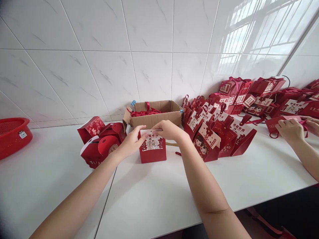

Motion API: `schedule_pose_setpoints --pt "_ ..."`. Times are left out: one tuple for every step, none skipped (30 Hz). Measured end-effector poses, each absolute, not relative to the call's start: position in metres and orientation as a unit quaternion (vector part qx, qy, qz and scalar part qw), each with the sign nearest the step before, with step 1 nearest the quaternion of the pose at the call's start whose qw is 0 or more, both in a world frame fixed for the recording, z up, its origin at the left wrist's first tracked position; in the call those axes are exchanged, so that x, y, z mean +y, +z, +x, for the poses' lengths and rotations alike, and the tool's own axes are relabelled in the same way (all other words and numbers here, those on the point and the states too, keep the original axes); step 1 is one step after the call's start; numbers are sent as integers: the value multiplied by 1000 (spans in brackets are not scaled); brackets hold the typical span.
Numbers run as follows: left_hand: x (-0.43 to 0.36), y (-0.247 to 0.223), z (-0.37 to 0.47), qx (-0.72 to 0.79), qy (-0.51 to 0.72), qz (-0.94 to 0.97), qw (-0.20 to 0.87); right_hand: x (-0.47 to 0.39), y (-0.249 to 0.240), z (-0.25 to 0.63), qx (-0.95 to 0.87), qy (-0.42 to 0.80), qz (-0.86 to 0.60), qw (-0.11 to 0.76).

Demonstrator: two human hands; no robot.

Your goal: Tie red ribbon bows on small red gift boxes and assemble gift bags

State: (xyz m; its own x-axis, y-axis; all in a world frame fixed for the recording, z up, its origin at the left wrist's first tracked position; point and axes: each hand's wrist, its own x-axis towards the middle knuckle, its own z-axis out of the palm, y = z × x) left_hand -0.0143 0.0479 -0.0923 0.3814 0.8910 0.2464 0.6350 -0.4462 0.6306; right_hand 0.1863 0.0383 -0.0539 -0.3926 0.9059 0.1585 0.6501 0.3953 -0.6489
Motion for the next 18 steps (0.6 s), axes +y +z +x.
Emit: schedule_pose_setpoints --pt "48 -93 -14 476 289 800 223 38 -54 186 -795 252 -490 254" --pt "48 -94 -14 475 292 800 222 38 -54 186 -795 250 -491 252" --pt "49 -95 -14 473 296 800 221 38 -54 186 -797 247 -491 250" --pt "49 -95 -14 470 300 800 220 39 -55 186 -800 244 -491 246" --pt "49 -96 -14 467 305 801 218 39 -55 186 -803 240 -489 242" --pt "50 -96 -14 465 309 801 215 39 -56 186 -807 236 -486 238" --pt "50 -96 -14 465 311 801 213 39 -56 186 -810 233 -484 233" --pt "50 -96 -13 466 311 801 211 40 -57 186 -813 230 -483 230" --pt "50 -96 -12 468 311 800 209 40 -57 187 -815 230 -482 226" --pt "49 -96 -12 470 311 800 206 40 -57 187 -816 230 -481 225" --pt "49 -97 -11 471 312 799 204 41 -57 187 -816 232 -480 224" --pt "49 -97 -11 471 315 799 202 41 -58 187 -815 235 -479 226" --pt "49 -97 -10 469 320 799 201 41 -57 187 -815 237 -478 228" --pt "49 -98 -10 466 326 798 200 41 -57 187 -814 238 -477 231" --pt "50 -99 -10 464 332 797 200 41 -57 186 -812 238 -478 234" --pt "50 -100 -9 462 338 795 201 41 -57 186 -811 238 -480 235" --pt "50 -101 -9 462 342 793 203 41 -56 186 -810 238 -482 235" --pt "51 -101 -9 463 345 790 205 41 -56 186 -808 239 -485 234"
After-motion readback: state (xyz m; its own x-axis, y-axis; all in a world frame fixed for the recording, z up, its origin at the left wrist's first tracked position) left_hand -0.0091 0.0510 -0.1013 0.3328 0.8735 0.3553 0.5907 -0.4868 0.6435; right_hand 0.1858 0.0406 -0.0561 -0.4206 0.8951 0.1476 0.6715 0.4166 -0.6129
